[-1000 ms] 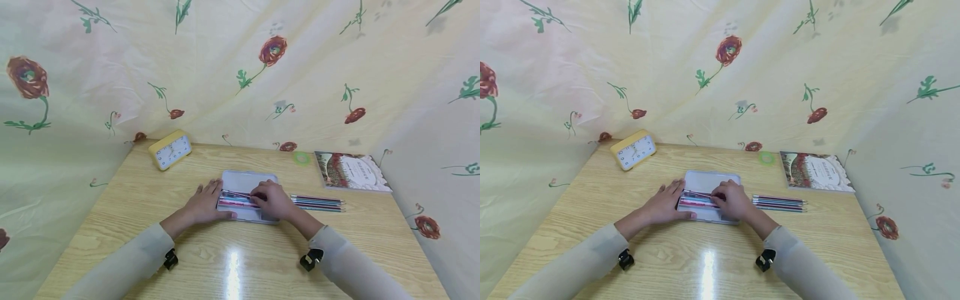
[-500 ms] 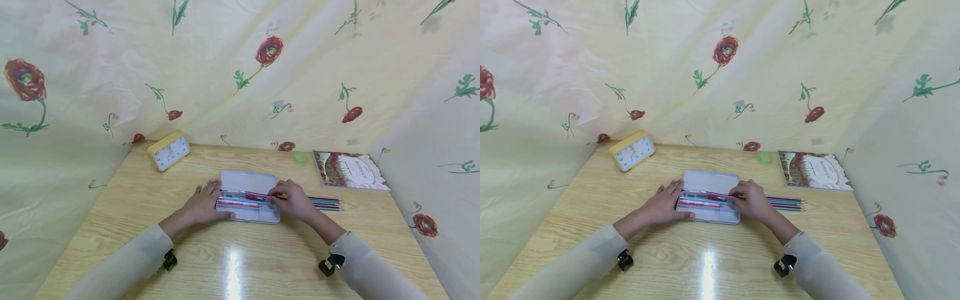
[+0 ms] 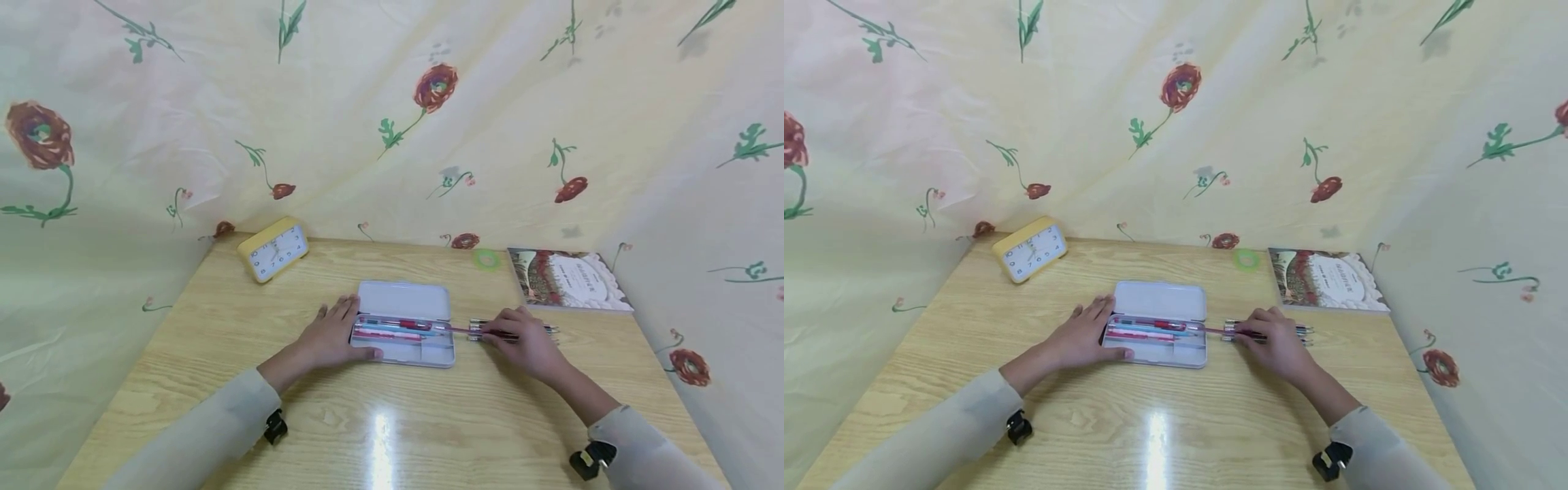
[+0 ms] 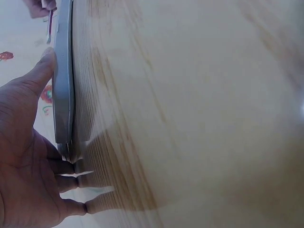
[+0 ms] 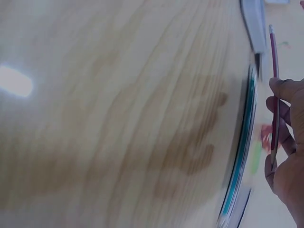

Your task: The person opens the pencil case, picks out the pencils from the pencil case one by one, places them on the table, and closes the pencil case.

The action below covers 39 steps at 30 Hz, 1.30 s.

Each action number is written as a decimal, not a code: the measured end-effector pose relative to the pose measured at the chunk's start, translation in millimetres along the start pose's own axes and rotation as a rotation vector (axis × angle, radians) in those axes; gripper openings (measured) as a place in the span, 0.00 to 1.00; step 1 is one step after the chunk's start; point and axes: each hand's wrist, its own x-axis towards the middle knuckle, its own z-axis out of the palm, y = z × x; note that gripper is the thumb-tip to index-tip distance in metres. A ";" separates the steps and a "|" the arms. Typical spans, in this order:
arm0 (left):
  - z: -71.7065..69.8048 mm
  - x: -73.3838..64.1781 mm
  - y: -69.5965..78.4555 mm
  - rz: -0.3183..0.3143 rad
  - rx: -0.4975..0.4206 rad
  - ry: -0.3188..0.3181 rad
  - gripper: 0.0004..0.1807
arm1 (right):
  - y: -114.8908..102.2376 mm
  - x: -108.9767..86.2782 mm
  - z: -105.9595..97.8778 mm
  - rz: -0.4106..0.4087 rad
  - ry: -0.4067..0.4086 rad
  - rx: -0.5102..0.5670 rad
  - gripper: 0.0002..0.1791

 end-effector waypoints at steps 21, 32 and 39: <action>0.7 -1.2 -0.5 0.003 0.001 0.003 0.73 | 32.0 -45.6 -35.1 0.071 0.016 -0.188 0.21; 0.6 -2.1 0.2 0.018 -0.010 0.018 0.72 | 28.9 -47.7 -31.1 0.100 -0.034 -0.237 0.16; 0.3 -2.1 -0.4 0.020 -0.004 0.015 0.73 | 18.8 -25.1 -21.7 0.022 -0.003 -0.161 0.15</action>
